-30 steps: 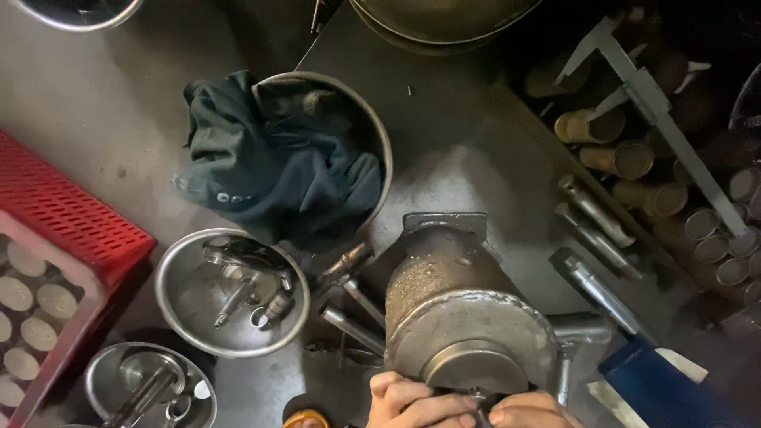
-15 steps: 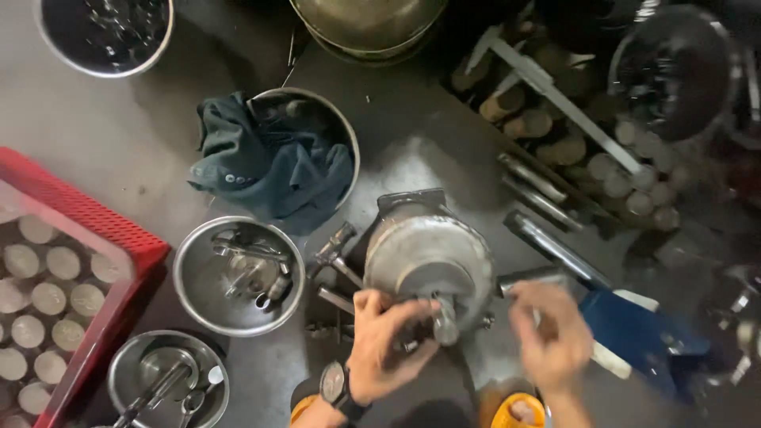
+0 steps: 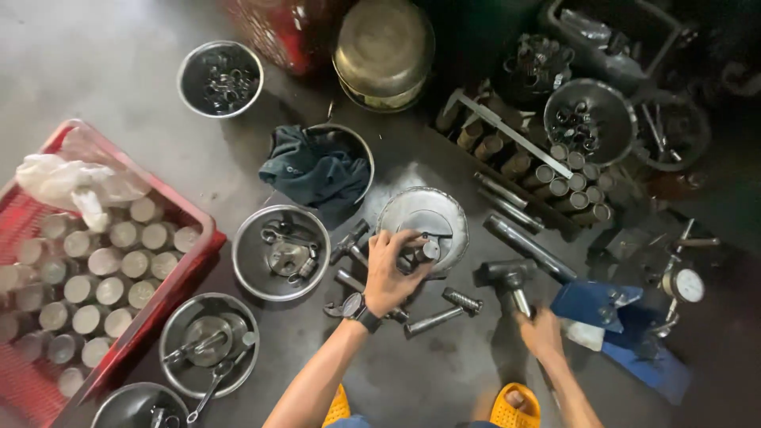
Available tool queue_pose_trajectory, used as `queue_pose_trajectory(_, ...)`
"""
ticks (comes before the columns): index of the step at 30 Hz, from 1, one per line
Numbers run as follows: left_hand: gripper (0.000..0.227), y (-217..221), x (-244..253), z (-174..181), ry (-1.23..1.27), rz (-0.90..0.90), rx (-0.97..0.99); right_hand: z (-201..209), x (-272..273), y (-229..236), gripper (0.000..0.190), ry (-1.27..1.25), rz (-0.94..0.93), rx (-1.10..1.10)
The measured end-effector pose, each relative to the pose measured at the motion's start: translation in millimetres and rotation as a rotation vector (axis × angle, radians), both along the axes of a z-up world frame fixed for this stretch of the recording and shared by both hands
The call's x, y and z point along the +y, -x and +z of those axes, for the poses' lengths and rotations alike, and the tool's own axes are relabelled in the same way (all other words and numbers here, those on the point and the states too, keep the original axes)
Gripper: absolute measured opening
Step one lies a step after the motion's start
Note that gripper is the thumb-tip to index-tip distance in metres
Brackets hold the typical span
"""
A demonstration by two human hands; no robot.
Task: The person assembles cylindrical metal components on a workbench using a hammer and metal rods. They then move to a press machine to press a bearing onto a shaft, measure the assembly with a caliper, and return to the workbench to continue hammering and assembling parts.
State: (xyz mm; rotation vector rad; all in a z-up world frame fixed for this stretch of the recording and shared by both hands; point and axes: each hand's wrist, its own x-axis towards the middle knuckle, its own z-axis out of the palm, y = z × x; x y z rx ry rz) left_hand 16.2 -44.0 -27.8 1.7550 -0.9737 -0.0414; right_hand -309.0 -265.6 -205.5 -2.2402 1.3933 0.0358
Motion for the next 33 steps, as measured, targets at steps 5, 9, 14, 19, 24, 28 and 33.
queue_pose_trajectory(5, 0.053, 0.3, -0.1, -1.1, -0.012, 0.013, 0.022, 117.6, 29.3, -42.9, 0.048, -0.139, -0.016, -0.085)
queue_pose_trajectory(9, 0.053, 1.1, -0.7, -4.8, -0.005, 0.011, 0.016, 244.4, 47.1, -92.3, 0.046, -0.673, -0.131, -0.362)
queue_pose_trajectory(14, 0.052, -0.8, -0.2, -5.9, -0.006, 0.028, 0.035, 307.1, 75.0, -127.4, 0.045, -0.419, 0.286, -0.444)
queue_pose_trajectory(19, 0.05, 0.1, 0.8, -7.2, -0.011, 0.011, 0.022, 260.1, 79.9, -149.1, 0.034, 0.003, 0.536, -0.588)
queue_pose_trajectory(24, 0.046, 0.9, 3.5, -9.7, -0.057, 0.023, 0.044, 314.8, 82.2, -152.5, 0.028, -0.222, 0.347, -0.253)
queue_pose_trajectory(28, 0.057, -7.0, -5.3, 17.4, -0.012, -0.047, -0.189, 365.4, 78.4, -123.8, 0.029, -0.534, 0.114, -0.854)
queue_pose_trajectory(33, 0.043, -11.7, -9.1, -5.5, -0.116, -0.13, -0.118, 282.0, 58.4, -118.0, 0.041, -0.457, 0.498, -1.023)
